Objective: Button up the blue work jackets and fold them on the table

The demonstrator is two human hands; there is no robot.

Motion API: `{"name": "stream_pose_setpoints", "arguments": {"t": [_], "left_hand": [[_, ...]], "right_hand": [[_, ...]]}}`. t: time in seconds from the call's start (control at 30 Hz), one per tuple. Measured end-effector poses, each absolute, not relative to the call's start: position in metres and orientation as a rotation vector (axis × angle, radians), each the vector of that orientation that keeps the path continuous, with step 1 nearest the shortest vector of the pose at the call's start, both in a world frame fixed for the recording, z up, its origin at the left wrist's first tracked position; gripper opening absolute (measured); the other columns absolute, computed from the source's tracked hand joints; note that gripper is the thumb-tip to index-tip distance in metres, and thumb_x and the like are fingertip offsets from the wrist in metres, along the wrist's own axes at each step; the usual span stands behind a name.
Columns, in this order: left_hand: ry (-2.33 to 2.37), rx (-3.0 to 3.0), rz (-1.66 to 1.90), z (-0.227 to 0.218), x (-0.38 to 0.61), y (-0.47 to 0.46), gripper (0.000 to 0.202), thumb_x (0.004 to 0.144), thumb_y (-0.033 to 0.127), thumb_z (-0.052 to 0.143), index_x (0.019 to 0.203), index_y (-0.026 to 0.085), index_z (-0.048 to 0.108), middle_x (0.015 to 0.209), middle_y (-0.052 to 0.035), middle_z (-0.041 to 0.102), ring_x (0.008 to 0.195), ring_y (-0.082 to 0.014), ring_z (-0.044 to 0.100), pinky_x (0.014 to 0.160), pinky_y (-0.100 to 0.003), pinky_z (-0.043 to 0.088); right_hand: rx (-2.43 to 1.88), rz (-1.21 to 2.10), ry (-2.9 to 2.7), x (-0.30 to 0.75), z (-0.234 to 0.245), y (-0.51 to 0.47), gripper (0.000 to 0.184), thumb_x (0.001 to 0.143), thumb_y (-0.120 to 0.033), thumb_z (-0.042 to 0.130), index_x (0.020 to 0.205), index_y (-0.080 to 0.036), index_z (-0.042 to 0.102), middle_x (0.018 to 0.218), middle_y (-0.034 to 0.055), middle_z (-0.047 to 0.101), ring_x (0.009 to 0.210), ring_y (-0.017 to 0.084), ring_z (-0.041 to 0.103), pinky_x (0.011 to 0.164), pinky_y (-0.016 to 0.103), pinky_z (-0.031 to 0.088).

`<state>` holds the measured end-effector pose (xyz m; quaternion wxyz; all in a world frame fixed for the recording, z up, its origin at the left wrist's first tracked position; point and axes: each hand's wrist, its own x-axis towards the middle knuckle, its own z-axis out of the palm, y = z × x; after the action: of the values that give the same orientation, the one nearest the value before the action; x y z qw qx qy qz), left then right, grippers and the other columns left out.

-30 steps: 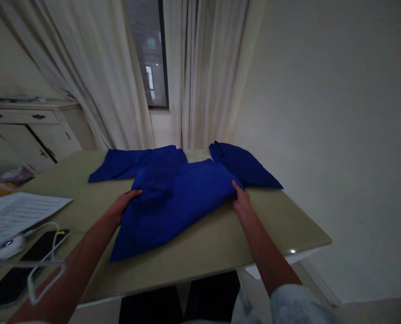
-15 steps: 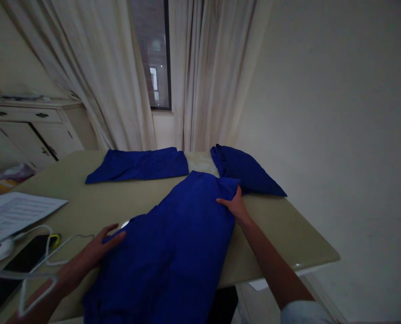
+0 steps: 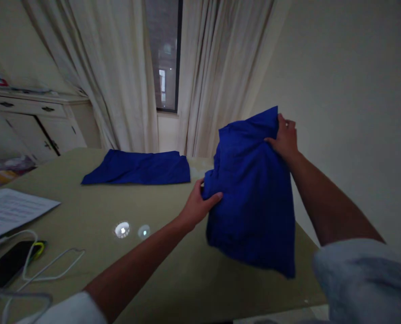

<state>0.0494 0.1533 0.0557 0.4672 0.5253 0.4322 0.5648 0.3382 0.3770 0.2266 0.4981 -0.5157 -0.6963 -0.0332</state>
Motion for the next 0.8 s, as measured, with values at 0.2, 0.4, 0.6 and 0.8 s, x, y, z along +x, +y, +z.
{"name": "stream_pose_setpoints", "arguments": {"t": [0.2,0.4,0.6,0.8], "left_hand": [[1.548,1.410,1.281,-0.016,0.013,0.237,0.080,0.095,0.035,0.068,0.160,0.009,0.030,0.159,-0.0324,0.039,0.137,-0.0360,0.056,0.113,-0.049,0.046],[2.289,1.776,0.738,-0.044,-0.120,0.265,0.078,0.091,0.038,0.070,0.159,0.010,0.043,0.169,-0.0266,0.030,0.157,-0.0422,0.027,0.127,-0.054,0.020],[2.326,1.868,0.412,-0.020,-0.142,0.272,0.047,0.105,0.035,0.040,0.122,0.009,0.074,0.129,-0.0298,0.068,0.124,-0.0420,0.064,0.104,-0.051,0.046],[2.077,2.102,0.279,-0.020,-0.076,0.193,0.042,0.106,0.043,0.041,0.117,0.020,0.075,0.116,-0.0182,0.077,0.111,-0.0353,0.072,0.095,-0.043,0.052]], "right_hand": [[-1.725,0.189,-1.555,0.303,0.121,0.371,0.058,0.082,-0.052,0.081,0.115,-0.006,0.069,0.132,0.0309,0.063,0.133,0.046,0.057,0.109,0.063,0.041],[-1.517,0.194,-1.895,0.301,-0.018,0.291,0.056,0.088,-0.059,0.068,0.125,-0.017,0.069,0.138,0.0208,0.065,0.134,0.039,0.057,0.118,0.060,0.039],[-1.281,0.469,-1.987,0.273,-0.050,0.215,0.052,0.091,-0.061,0.064,0.130,-0.026,0.069,0.140,0.0134,0.065,0.134,0.034,0.059,0.119,0.056,0.041],[-1.380,1.098,-1.483,0.238,-0.061,0.226,0.073,0.085,-0.070,0.065,0.139,-0.021,0.062,0.138,0.0190,0.067,0.122,0.034,0.068,0.098,0.051,0.058]]}}
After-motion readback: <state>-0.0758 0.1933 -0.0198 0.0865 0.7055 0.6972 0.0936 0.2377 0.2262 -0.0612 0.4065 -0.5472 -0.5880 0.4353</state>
